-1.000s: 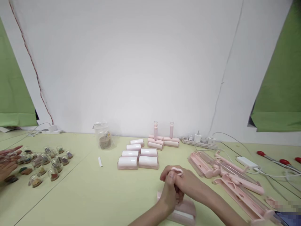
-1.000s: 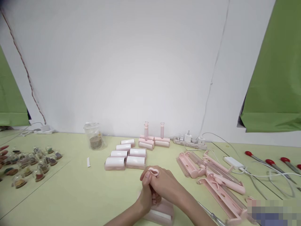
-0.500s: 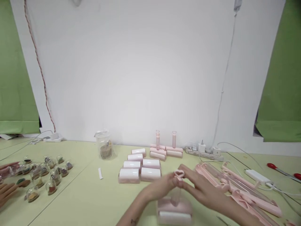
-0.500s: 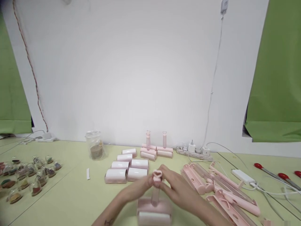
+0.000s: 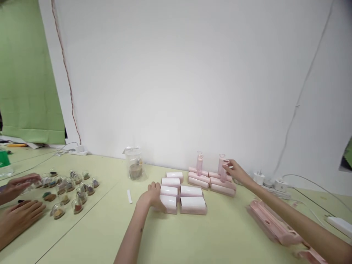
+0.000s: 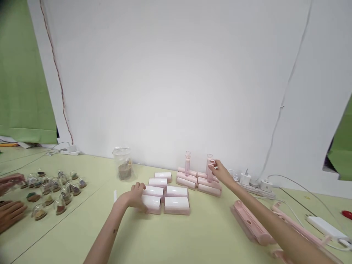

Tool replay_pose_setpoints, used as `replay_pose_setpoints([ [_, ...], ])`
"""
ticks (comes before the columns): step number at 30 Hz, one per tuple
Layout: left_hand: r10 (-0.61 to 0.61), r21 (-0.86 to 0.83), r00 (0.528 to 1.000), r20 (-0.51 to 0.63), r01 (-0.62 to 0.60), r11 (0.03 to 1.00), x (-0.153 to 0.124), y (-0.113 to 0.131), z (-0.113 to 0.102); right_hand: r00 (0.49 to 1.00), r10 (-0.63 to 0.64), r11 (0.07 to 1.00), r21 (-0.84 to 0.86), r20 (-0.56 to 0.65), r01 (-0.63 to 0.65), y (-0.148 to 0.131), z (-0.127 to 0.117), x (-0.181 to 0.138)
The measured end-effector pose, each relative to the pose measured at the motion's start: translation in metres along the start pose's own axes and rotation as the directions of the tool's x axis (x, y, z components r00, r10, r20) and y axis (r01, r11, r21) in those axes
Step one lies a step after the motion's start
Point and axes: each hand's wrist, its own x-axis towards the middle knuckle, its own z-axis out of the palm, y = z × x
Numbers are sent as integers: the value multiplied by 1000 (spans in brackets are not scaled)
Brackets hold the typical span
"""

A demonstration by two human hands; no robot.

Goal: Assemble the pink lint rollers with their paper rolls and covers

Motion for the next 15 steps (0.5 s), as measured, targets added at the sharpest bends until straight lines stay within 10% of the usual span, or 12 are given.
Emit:
replay_pose_setpoints([
  [6,-33,77,999,36,30,997,11,-7,18,989,-107,992,56,-97,113,-9,-1,-44],
  [11,44,50,998,-38,-42,998,-24,-11,32,952,-292,936,229,90,266,-27,-2,-141],
  [15,66,-259,984,-163,-107,960,-62,-8,41,937,-194,860,510,289,21,-28,4,-201],
])
